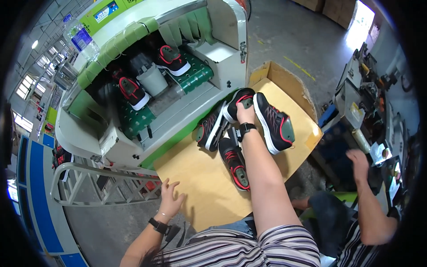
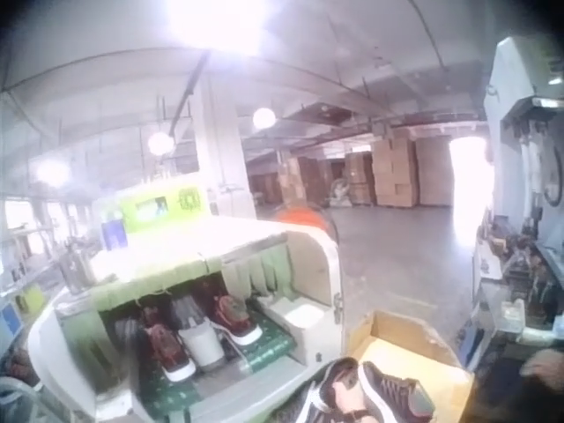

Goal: The recorder loads shoes into a manufacturing machine for processing and organizes processed shoes on a workbench.

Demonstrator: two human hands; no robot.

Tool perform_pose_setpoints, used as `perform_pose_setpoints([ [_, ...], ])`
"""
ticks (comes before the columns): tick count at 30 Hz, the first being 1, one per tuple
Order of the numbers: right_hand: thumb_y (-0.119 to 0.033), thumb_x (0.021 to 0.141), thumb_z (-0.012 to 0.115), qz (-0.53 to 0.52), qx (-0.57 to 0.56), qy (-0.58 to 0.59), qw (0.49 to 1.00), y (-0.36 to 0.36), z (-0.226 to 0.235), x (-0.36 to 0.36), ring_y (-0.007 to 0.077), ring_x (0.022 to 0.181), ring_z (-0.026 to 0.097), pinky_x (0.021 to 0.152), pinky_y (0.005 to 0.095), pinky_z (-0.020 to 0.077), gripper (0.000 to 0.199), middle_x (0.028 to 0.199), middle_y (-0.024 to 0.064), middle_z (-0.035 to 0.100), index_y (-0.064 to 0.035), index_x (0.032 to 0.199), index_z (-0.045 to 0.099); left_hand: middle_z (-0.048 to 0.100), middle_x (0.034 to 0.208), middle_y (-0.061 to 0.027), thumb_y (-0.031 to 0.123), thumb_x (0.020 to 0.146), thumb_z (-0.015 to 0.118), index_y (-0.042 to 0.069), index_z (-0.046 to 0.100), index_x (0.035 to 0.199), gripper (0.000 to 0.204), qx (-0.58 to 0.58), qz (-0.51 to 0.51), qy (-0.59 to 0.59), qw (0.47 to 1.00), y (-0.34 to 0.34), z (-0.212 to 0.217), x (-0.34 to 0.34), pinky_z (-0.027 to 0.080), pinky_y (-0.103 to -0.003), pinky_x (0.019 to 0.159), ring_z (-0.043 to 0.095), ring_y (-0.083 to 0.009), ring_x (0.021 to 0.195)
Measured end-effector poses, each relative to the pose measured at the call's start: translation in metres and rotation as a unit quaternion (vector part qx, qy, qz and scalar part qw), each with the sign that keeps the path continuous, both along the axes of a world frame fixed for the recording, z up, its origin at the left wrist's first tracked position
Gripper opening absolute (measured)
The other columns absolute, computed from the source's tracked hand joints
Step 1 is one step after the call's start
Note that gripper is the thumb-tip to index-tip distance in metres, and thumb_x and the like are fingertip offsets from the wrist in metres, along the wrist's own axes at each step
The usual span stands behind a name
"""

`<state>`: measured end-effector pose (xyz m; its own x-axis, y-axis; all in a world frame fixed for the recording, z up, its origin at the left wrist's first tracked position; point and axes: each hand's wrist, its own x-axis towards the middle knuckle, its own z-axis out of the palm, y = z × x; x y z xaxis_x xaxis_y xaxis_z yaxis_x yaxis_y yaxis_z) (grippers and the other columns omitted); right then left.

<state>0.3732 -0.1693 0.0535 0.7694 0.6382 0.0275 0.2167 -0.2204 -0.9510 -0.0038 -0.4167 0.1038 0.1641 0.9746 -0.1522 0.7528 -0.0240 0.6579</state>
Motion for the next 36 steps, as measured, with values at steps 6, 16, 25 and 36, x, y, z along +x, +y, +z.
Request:
perform_pose_setpoints([
  [6, -0.026, 0.078, 0.073, 0.131, -0.002, 0.125, 0.983, -0.076, 0.057, -0.03, 0.0353, 0.092, 0.065, 0.082, 0.0398, 0.0507, 0.052, 0.099, 0.0249, 0.065, 0.0063, 0.111, 0.05, 0.031, 0.147, -0.0254, 0.024, 0.084, 0.071, 0.007, 0.05, 0.133, 0.056, -0.024, -0.005, -0.052, 0.998, 0.001, 0.002, 0.017, 0.031, -0.048, 0.112, 0.033, -0.0451, 0.136],
  [16, -0.028, 0.078, 0.08, 0.49, -0.013, -0.211, 0.846, -0.244, 0.11, -0.087, 0.042, 0.128, 0.046, 0.109, 0.0442, 0.0367, 0.063, 0.136, 0.0246, 0.049, -0.0015, 0.127, 0.052, 0.029, 0.145, -0.022, 0.017, 0.069, 0.083, 0.002, 0.005, 0.152, 0.115, -0.08, 0.215, -0.242, 0.943, 0.004, -0.035, 0.052, 0.033, -0.038, 0.11, 0.038, -0.031, 0.131],
  [25, -0.003, 0.08, 0.072, 0.301, -0.046, -0.002, 0.953, -0.273, 0.022, -0.056, 0.0315, 0.13, 0.049, 0.108, 0.036, 0.0385, 0.079, 0.139, 0.0224, 0.049, 0.0001, 0.148, 0.032, 0.048, 0.124, -0.0148, 0.003, 0.068, 0.07, 0.01, 0.018, 0.151, 0.097, -0.006, 0.258, -0.305, 0.917, 0.014, -0.081, 0.05, 0.046, -0.035, 0.093, 0.053, -0.0266, 0.107],
  [36, -0.006, 0.092, 0.062, 0.271, 0.054, 0.422, 0.863, -0.232, 0.122, -0.065, 0.0206, 0.128, 0.05, 0.109, 0.0344, 0.0383, 0.063, 0.14, 0.0116, 0.051, -0.0005, 0.149, 0.034, 0.055, 0.127, -0.0086, -0.007, 0.076, 0.055, 0.006, 0.035, 0.146, 0.074, -0.199, 0.224, -0.643, 0.705, 0.034, 0.101, -0.002, 0.053, -0.033, 0.091, 0.061, -0.0216, 0.108],
])
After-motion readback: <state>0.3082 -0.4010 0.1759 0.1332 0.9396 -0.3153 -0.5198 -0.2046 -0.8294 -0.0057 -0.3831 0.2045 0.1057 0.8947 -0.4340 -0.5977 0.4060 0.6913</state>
